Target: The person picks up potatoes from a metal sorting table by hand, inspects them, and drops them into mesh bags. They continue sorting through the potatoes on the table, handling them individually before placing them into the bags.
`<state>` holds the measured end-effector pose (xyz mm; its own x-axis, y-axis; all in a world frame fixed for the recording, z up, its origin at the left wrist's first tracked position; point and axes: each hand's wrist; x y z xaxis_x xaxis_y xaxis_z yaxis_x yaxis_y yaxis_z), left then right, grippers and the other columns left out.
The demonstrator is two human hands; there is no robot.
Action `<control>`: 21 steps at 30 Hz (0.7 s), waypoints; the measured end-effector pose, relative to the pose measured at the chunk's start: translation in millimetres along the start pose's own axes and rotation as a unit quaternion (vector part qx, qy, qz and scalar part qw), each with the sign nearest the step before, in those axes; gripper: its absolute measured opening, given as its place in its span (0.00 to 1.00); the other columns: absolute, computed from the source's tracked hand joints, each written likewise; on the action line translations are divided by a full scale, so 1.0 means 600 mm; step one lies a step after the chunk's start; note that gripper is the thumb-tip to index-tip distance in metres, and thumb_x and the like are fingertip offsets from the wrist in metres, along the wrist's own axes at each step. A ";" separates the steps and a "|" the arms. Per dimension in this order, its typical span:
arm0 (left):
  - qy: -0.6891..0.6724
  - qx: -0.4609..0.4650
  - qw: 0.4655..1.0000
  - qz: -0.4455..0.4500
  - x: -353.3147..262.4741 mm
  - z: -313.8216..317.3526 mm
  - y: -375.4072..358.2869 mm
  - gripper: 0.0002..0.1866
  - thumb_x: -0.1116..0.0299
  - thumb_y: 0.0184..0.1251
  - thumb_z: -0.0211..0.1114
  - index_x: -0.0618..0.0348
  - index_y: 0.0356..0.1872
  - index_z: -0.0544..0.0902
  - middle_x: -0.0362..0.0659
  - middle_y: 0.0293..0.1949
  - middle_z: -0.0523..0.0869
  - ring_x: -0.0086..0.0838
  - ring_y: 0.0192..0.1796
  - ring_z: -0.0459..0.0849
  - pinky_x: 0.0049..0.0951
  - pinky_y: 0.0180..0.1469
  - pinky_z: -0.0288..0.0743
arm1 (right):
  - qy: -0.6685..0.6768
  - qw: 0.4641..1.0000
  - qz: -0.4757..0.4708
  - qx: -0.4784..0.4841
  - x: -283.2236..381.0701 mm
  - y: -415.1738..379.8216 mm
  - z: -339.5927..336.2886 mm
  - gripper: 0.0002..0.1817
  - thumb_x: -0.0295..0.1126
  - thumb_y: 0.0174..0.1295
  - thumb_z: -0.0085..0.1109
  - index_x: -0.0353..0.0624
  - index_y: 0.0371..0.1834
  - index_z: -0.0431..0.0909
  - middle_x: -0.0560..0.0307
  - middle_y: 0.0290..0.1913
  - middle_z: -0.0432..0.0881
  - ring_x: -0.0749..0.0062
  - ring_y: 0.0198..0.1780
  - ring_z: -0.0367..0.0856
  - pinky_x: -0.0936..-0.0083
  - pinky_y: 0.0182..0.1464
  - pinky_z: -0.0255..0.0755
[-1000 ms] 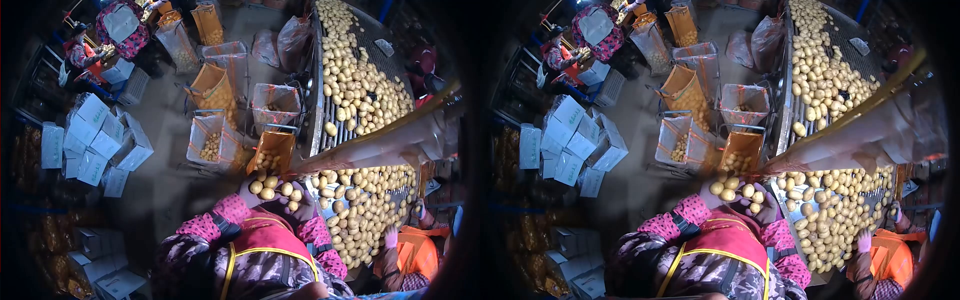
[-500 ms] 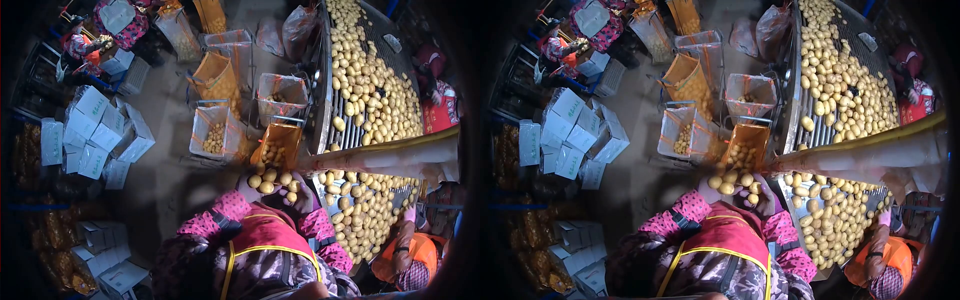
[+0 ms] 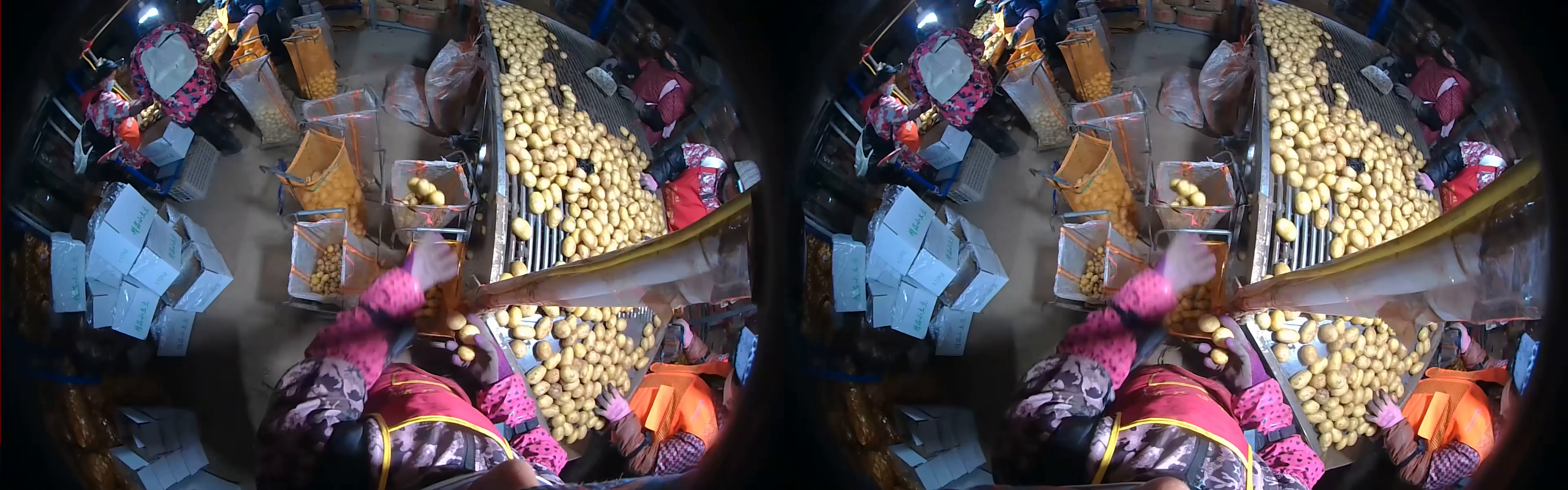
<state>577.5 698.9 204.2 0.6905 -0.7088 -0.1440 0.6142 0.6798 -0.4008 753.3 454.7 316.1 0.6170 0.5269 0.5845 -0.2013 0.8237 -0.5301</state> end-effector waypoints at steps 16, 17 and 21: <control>0.052 0.014 0.998 0.037 0.112 -0.241 -0.114 0.20 0.58 0.76 0.68 0.52 0.63 0.80 0.50 0.60 0.86 0.48 0.62 0.87 0.52 0.66 0.82 | -0.299 0.952 -0.066 -0.021 -0.080 0.121 0.015 0.20 0.34 0.77 0.61 0.39 0.68 0.81 0.56 0.45 0.90 0.75 0.35 0.84 0.78 0.39 0.79; -0.261 0.051 0.963 -0.049 0.078 -0.238 -0.058 0.20 0.54 0.77 0.67 0.51 0.62 0.79 0.48 0.59 0.85 0.50 0.62 0.86 0.55 0.66 0.82 | -0.183 0.982 0.028 -0.042 -0.049 0.104 0.036 0.19 0.36 0.79 0.60 0.39 0.67 0.81 0.56 0.48 0.90 0.77 0.36 0.83 0.80 0.37 0.77; -0.054 -0.119 0.979 0.159 -0.031 0.029 0.001 0.21 0.45 0.80 0.65 0.51 0.55 0.79 0.44 0.54 0.83 0.45 0.63 0.83 0.52 0.67 0.80 | -0.311 0.929 -0.199 -0.016 -0.069 0.082 0.011 0.14 0.27 0.77 0.59 0.37 0.62 0.83 0.56 0.46 0.86 0.72 0.45 0.86 0.75 0.45 0.83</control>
<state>571.7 715.6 222.3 0.8764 -0.4362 -0.2042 0.2649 0.7906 -0.5520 712.8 474.9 269.6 0.0764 0.2089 0.9749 -0.0234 0.9779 -0.2077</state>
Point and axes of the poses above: each hand's wrist, its own y-axis towards the middle knuckle, its own z-axis out of the palm, x = y × z
